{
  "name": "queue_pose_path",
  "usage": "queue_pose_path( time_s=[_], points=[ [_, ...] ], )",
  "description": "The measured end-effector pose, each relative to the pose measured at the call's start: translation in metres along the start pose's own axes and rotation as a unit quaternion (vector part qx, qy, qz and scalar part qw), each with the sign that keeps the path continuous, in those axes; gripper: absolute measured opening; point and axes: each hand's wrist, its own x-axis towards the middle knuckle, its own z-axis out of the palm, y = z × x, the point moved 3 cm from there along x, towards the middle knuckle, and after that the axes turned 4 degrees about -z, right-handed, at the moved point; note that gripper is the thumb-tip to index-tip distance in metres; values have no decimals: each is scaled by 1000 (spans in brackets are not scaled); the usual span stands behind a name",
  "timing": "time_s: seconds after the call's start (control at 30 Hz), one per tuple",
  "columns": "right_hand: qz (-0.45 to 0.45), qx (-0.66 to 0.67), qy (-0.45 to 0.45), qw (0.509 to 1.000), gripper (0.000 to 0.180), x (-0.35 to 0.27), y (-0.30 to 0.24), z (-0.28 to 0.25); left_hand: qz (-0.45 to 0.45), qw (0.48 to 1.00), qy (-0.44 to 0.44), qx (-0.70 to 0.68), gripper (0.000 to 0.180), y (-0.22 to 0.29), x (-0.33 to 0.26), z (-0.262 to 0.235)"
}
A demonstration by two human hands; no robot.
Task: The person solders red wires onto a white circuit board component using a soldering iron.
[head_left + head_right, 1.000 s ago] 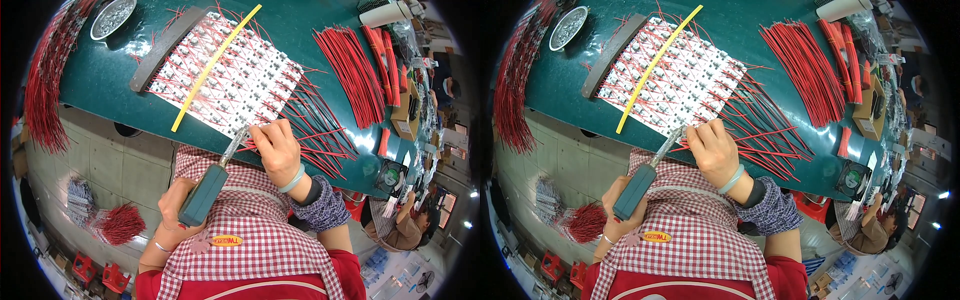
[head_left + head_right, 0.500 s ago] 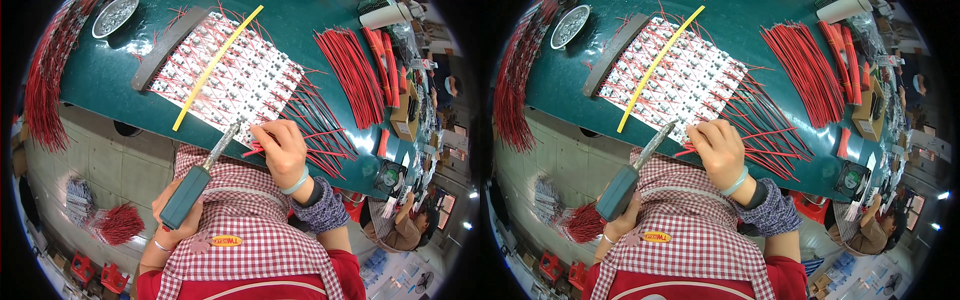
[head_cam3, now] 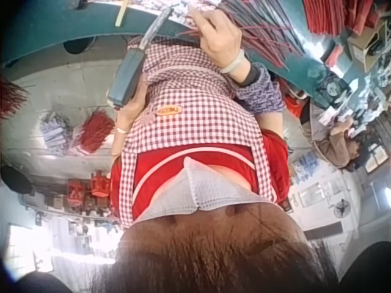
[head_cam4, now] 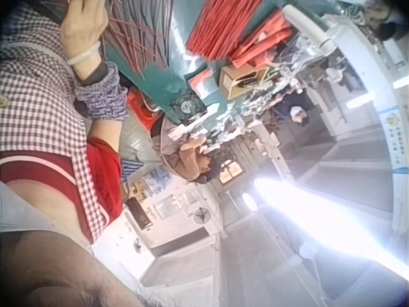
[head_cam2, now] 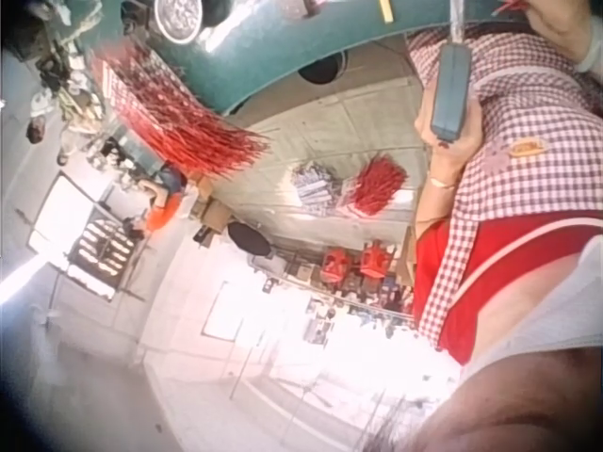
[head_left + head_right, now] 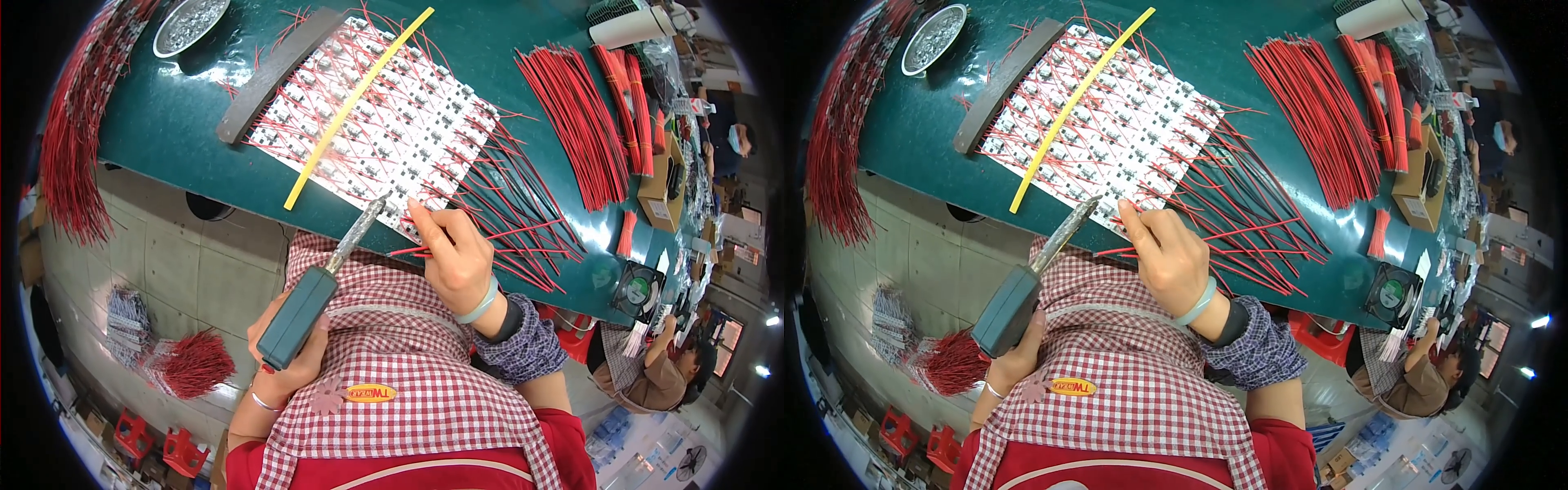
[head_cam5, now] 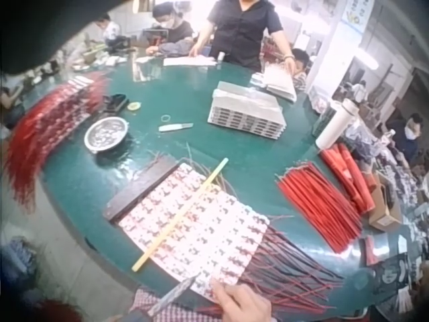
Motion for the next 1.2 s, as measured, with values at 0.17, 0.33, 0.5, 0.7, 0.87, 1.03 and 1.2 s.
queue_pose_path(
  time_s=[0.17, 0.33, 0.5, 0.7, 0.87, 1.03, 1.2],
  points=[
    [15, -13, 4, 1000, 50, 2, -2, 1, -3, 1000, -1, 4, 27, -1, -1, 0],
    [47, 17, -9, 999, 50, -4, -3, 1, 5, 1000, -7, 10, 26, -3, -2, 0],
    [25, 32, 12, 999, 45, -1, -3, -2, 5, 1000, -7, -12, 26, -1, 1, 1],
    [17, 29, 23, 999, 41, -1, -5, 3, 45, 999, -1, 21, 25, 16, 10, -4],
    [44, 32, -5, 999, 51, -3, -9, 6, 63, 998, 0, 25, 23, 28, 17, -5],
    [31, 40, 7, 999, 48, -2, -10, 6, 52, 999, -9, 11, 22, 30, 19, -4],
    [14, 36, 8, 999, 34, 1, -12, 6, 25, 999, -13, -20, 22, 27, 18, -3]
  ],
)
